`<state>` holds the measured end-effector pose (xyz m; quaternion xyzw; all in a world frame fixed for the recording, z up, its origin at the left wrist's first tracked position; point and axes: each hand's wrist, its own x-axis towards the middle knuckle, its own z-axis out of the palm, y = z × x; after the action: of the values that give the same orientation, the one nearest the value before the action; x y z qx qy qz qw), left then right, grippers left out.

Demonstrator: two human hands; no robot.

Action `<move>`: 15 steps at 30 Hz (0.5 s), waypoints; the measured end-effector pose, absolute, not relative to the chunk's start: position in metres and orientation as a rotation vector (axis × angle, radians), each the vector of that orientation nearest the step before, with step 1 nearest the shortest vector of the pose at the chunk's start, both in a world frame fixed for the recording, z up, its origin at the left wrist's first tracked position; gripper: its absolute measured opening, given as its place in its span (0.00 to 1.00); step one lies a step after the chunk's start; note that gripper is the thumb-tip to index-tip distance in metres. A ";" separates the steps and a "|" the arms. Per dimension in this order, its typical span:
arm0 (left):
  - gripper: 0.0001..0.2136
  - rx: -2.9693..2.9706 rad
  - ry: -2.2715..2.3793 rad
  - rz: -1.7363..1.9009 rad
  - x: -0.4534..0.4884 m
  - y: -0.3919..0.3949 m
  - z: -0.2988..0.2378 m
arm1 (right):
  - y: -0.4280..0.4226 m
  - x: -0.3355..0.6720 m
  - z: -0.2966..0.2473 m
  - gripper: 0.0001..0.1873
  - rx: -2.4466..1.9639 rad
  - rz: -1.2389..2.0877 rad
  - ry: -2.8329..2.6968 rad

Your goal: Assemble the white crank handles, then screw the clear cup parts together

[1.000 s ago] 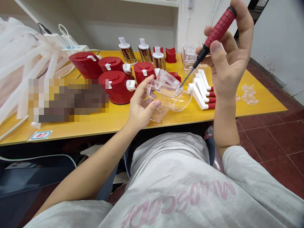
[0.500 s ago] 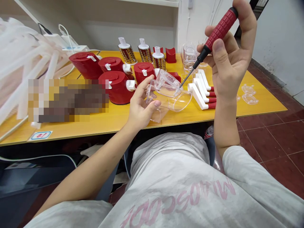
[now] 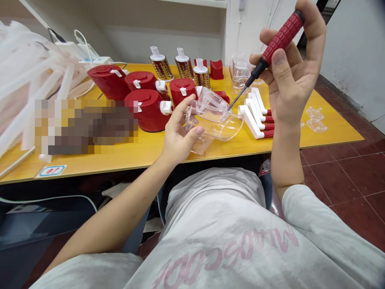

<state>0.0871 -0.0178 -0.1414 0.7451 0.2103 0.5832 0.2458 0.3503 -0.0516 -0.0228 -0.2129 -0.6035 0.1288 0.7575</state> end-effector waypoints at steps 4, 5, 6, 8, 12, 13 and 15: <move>0.42 2.031 0.575 1.591 0.088 -0.018 -0.141 | -0.044 0.354 -0.024 0.29 -0.462 0.216 -1.322; 0.42 2.029 0.584 1.594 0.088 -0.018 -0.141 | -0.042 0.355 -0.025 0.30 -0.473 0.189 -1.324; 0.42 2.027 0.592 1.597 0.088 -0.019 -0.141 | -0.040 0.355 -0.025 0.30 -0.488 0.169 -1.330; 0.43 2.026 0.597 1.600 0.089 -0.019 -0.141 | -0.041 0.357 -0.025 0.29 -0.494 0.162 -1.334; 0.43 2.033 0.588 1.595 0.088 -0.018 -0.142 | -0.053 0.365 -0.021 0.29 -0.602 0.306 -1.394; 0.43 2.040 0.592 1.593 0.087 -0.018 -0.142 | -0.056 0.368 -0.020 0.33 -0.676 0.345 -1.435; 0.44 2.060 0.600 1.583 0.086 -0.017 -0.142 | -0.057 0.373 -0.019 0.42 -0.815 0.416 -1.505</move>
<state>0.0859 -0.0167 -0.1424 0.7510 0.2187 0.5769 0.2353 0.3731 -0.0574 -0.0190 -0.3566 -0.6591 0.1823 0.6365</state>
